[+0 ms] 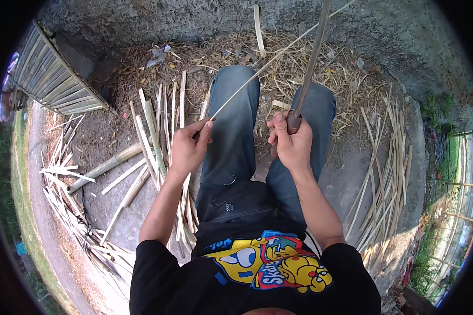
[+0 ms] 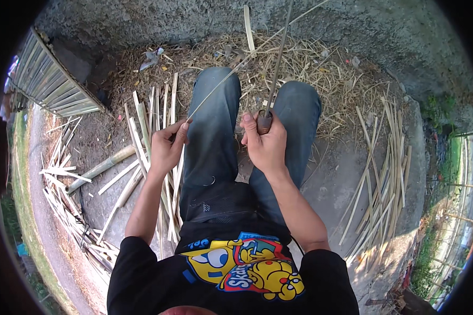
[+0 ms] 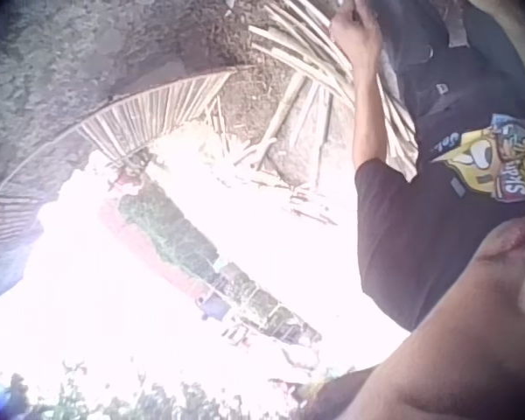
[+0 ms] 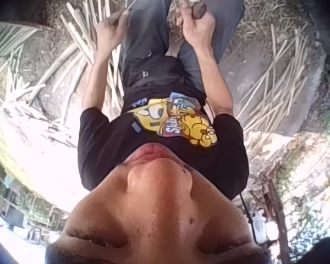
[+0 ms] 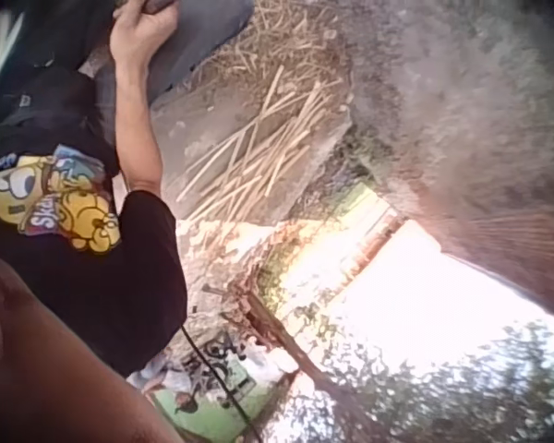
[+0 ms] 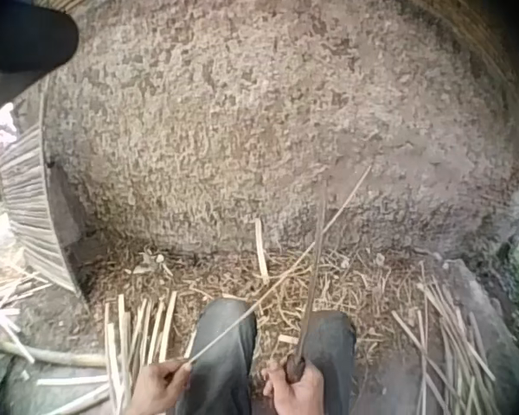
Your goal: The person strips thin layers from a bamboo pole using a large knife while seated. They hold the pole with one hand and pull the knife along its length, repeating the action to create multiple thin strips.
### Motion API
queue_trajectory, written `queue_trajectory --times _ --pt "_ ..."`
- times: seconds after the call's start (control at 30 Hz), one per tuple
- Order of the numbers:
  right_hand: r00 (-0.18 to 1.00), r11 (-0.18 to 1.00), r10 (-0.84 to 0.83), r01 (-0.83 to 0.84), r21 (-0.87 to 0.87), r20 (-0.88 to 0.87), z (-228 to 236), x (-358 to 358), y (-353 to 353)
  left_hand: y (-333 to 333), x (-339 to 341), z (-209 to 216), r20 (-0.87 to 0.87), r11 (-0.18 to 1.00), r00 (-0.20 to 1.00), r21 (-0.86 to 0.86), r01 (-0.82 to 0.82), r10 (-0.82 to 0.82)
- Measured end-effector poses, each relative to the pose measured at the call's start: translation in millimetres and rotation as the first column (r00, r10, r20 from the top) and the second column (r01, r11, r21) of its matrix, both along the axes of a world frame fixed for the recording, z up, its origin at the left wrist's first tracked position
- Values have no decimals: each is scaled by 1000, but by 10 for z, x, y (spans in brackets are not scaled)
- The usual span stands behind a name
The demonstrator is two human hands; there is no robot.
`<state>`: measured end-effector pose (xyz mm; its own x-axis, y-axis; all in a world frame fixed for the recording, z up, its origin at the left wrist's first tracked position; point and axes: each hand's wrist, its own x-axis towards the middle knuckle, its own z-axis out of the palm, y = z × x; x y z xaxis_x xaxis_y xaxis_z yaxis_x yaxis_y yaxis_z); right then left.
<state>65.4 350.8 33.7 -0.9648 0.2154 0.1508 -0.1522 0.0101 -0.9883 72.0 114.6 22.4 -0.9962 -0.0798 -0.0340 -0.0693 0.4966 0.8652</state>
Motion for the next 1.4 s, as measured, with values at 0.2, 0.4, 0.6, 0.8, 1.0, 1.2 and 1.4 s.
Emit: queue_trajectory --times 0.2,0.4,0.6,0.8,1.0,1.2,1.4 --pt "948 843 256 -315 436 190 101 -29 111 28 158 -126 1 999 1000 -37 -17 17" --pt "887 471 409 -407 783 215 -197 8 -186 -65 172 -47 121 995 993 -94 17 -5" --pt "838 301 401 -503 810 370 -9 -194 -145 -197 286 -93 123 993 992 -119 23 -8" --pt "943 231 225 -296 927 246 195 -614 178 -656 564 56 52 942 998 -334 -20 40" --pt "962 329 170 -260 908 213 355 -1014 318 -857 885 11 22 934 990 -334 -126 141" --pt "838 207 511 -338 918 193 67 -238 -421 -535 617 -109 -213 920 970 -345 -188 118" --pt "967 388 156 -247 888 201 112 -958 271 -550 844 -184 -174 867 977 -460 -193 125"
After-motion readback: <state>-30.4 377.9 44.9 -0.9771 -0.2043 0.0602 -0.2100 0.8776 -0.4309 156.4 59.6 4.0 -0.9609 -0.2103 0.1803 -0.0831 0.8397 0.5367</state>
